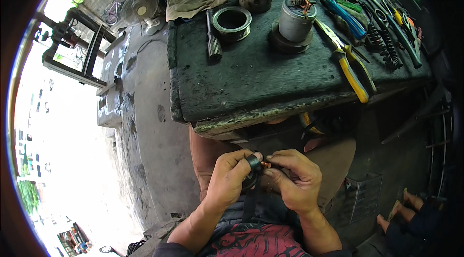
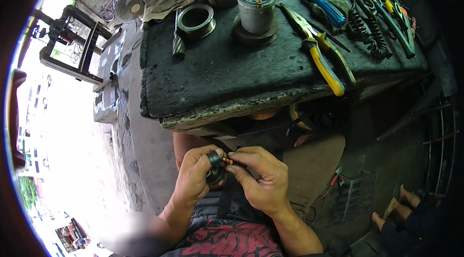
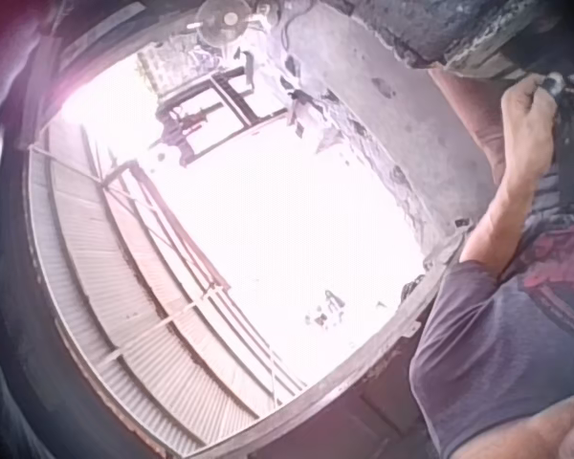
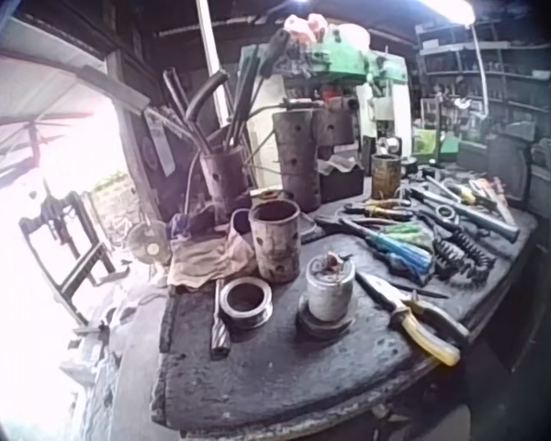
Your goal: The person uses pliers to adjust a small cylindrical electrical component, then inserts a small copper piece into it by hand. The person continues to manipulate the component with both hands, aligning and seating the inserted piece.
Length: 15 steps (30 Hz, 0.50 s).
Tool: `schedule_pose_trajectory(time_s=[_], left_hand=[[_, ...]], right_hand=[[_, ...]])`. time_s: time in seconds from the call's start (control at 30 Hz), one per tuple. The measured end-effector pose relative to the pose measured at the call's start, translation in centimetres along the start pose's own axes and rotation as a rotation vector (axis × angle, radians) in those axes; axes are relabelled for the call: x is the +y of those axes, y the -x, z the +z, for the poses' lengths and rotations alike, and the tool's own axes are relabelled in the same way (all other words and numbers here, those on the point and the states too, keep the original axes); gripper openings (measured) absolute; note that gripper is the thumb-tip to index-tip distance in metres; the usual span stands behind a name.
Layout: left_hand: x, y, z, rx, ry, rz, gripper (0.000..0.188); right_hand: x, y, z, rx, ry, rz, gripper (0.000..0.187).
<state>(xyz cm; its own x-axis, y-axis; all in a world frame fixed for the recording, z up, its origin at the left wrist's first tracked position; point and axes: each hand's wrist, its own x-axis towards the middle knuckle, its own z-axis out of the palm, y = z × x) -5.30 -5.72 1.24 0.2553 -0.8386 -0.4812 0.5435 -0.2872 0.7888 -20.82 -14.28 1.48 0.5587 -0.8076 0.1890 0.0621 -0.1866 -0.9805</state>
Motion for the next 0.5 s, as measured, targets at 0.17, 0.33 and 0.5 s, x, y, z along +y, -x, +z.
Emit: schedule_pose_trajectory(time_s=[0.17,0.33,0.5], left_hand=[[-0.3,-0.3,0.2,-0.011,0.070,-0.043,0.032],[-0.6,-0.8,0.6,-0.015,0.006,0.032,0.032],[-0.4,-0.7,0.6,-0.120,0.240,0.053,0.024]], right_hand=[[0.5,0.1,-0.1,0.016,0.001,-0.006,0.024],[1.0,0.3,-0.5,0.029,-0.036,0.035,0.022],[1.3,0.5,-0.9,0.051,-0.105,0.109,0.021]])
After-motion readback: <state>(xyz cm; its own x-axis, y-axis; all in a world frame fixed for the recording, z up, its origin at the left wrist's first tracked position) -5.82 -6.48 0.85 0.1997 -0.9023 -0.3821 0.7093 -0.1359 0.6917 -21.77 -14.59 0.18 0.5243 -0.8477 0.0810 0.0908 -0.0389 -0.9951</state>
